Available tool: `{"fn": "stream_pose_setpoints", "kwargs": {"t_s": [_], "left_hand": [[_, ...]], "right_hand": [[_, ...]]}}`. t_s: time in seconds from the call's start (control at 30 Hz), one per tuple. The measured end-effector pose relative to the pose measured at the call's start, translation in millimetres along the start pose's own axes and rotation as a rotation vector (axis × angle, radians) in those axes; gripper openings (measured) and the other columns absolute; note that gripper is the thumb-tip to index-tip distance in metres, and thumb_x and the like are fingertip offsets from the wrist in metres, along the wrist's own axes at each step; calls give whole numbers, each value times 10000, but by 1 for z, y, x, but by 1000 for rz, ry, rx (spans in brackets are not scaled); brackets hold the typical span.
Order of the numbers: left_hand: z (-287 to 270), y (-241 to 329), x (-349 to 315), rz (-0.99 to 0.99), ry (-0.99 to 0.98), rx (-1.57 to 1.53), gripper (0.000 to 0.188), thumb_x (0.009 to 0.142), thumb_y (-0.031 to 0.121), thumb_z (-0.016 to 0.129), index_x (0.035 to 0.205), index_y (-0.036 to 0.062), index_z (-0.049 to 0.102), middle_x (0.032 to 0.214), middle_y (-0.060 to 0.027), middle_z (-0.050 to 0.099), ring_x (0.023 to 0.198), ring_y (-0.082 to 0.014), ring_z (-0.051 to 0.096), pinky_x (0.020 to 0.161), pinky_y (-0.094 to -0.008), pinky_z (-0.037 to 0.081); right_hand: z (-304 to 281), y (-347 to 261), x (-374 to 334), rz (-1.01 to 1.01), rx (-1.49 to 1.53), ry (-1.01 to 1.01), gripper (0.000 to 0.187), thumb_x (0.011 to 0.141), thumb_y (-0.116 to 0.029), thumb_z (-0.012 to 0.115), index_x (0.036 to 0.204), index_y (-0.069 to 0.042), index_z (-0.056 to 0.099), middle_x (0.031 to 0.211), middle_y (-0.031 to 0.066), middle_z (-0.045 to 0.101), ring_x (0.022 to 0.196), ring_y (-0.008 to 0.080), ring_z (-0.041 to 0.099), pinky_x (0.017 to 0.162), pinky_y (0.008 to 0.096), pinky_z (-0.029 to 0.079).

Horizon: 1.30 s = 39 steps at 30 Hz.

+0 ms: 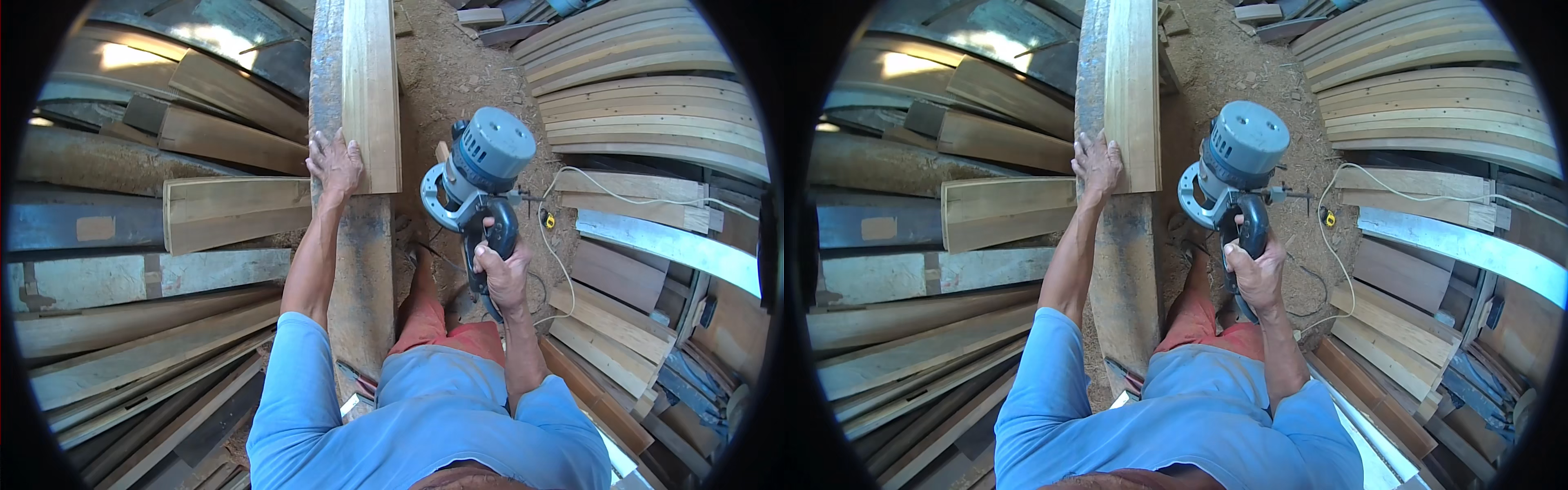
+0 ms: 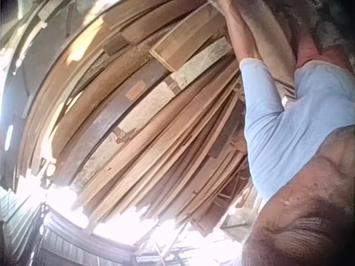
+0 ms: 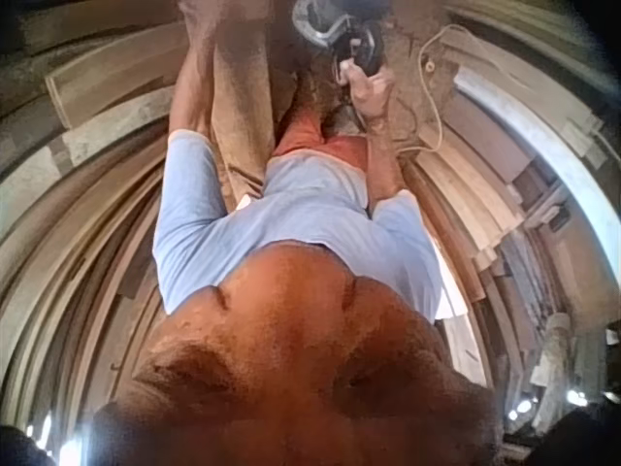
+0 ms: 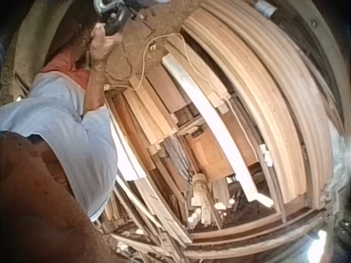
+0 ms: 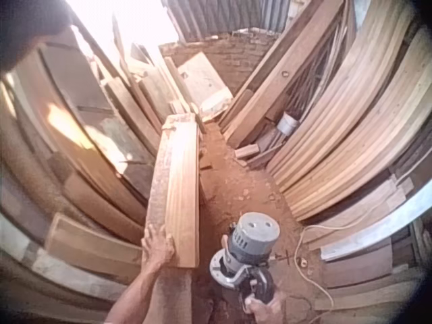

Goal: The person selects a wood plank from a stack and places it onto a workbench. They use a handheld power router to shape the edge of the plank, measure the wood with a tape measure, and use a metal file to smooth the surface.

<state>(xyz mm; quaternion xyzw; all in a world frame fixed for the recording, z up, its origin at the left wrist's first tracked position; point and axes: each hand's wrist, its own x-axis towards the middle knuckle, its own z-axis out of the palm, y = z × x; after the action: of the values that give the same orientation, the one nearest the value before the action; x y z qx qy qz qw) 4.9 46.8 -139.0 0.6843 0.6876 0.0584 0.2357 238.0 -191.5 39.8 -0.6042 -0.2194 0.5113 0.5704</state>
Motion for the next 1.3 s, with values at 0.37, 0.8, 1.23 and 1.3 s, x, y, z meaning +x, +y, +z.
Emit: {"fn": "stream_pose_setpoints", "kwargs": {"t_s": [0.37,0.8,1.23,1.3], "left_hand": [[4,-7,6,44,15,11,597,1045,448,342,1578,179,327,1657,-280,112,1519,-503,47,1178,-685,9],[17,-16,4,86,121,-78,540,1051,386,323,1561,218,385,1664,-249,137,1525,-476,40,1183,-662,-10],[16,-16,2,112,201,-166,541,1081,395,210,1524,218,465,1654,-243,194,1513,-461,97,1181,-644,10],[17,-16,2,113,198,-162,543,1081,397,208,1526,217,461,1654,-243,195,1513,-462,98,1181,-643,9]], "right_hand": [[43,30,-4,-110,-57,-107,322,900,-67,668,1203,-19,569,793,8,618,644,66,564,595,251,485],[93,135,-43,-222,-366,-113,273,870,-70,710,1070,-26,530,817,6,607,719,107,597,695,297,508],[109,120,-4,-228,-348,-64,232,875,-56,704,1071,-30,582,822,2,611,738,89,580,699,280,494],[112,118,7,-255,-358,-55,236,875,-61,703,1076,-30,583,822,7,615,739,94,586,701,285,499]]}}
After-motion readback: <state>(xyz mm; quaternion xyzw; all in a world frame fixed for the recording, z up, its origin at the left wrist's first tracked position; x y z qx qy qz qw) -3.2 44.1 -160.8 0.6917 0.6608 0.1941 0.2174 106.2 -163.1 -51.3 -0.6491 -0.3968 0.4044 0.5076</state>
